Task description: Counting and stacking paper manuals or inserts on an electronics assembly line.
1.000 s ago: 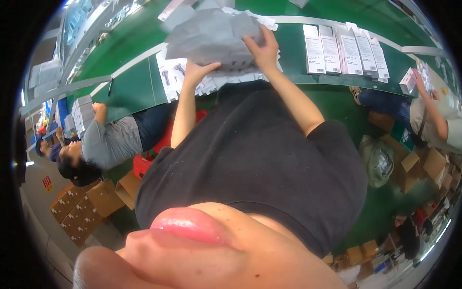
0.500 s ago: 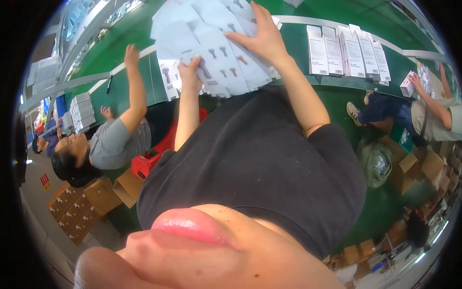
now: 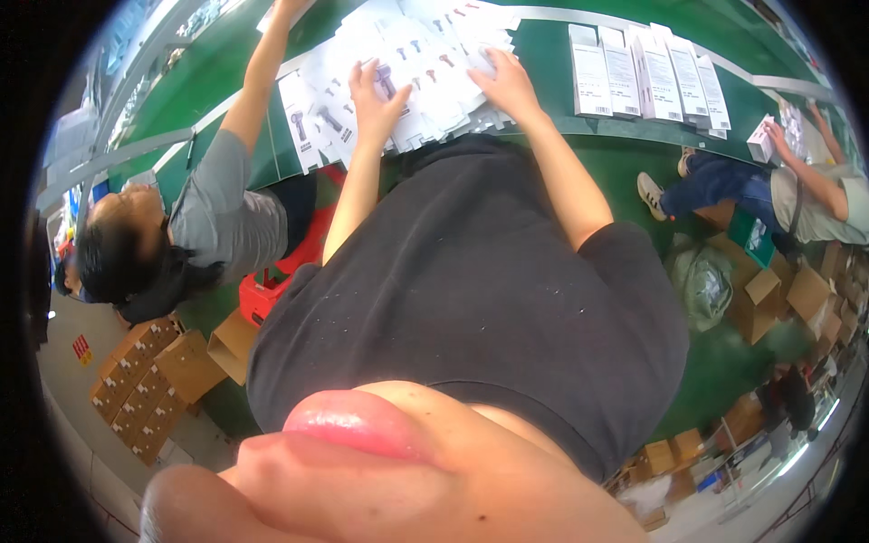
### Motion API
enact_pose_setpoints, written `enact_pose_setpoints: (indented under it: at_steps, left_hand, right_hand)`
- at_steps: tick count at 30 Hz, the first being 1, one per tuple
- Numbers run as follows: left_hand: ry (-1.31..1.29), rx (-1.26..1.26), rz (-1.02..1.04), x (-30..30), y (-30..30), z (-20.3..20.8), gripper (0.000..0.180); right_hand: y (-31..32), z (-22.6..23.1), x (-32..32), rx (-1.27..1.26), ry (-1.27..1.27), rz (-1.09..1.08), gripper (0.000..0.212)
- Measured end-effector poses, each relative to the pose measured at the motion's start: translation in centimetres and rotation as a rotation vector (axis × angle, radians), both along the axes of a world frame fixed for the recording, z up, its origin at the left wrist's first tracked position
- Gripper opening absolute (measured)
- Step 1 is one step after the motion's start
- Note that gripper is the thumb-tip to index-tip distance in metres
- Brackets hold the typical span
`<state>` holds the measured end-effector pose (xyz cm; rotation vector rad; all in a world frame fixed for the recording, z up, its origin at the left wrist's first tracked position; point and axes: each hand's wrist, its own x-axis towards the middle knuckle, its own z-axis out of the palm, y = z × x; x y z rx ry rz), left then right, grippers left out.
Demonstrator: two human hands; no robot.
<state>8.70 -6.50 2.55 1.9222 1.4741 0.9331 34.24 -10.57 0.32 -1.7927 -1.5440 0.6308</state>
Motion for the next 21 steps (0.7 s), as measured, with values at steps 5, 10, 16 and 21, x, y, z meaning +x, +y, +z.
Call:
enact_pose_setpoints:
  at_steps: [5,10,16,21]
  left_hand:
    - [0.444,0.115,-0.330,-0.9,-4.0,2.4,0.083]
    - [0.556,0.015,-0.369,-0.9,-5.1,2.2,0.075]
    - [0.449,-0.052,-0.463,-2.3,-5.1,4.5,0.069]
    - [0.418,-0.088,-0.474,-2.0,-5.0,10.3,0.062]
  right_hand:
    - [-3.6,-0.4,0.8,-0.126,0.149,-0.178,0.057]
    - [-5.4,-0.9,1.1,-0.153,0.184,-0.213,0.053]
    - [-6.3,1.0,0.8,-0.261,0.248,-0.084,0.048]
    - [-5.7,4.8,-0.5,-0.251,0.264,0.056,0.059]
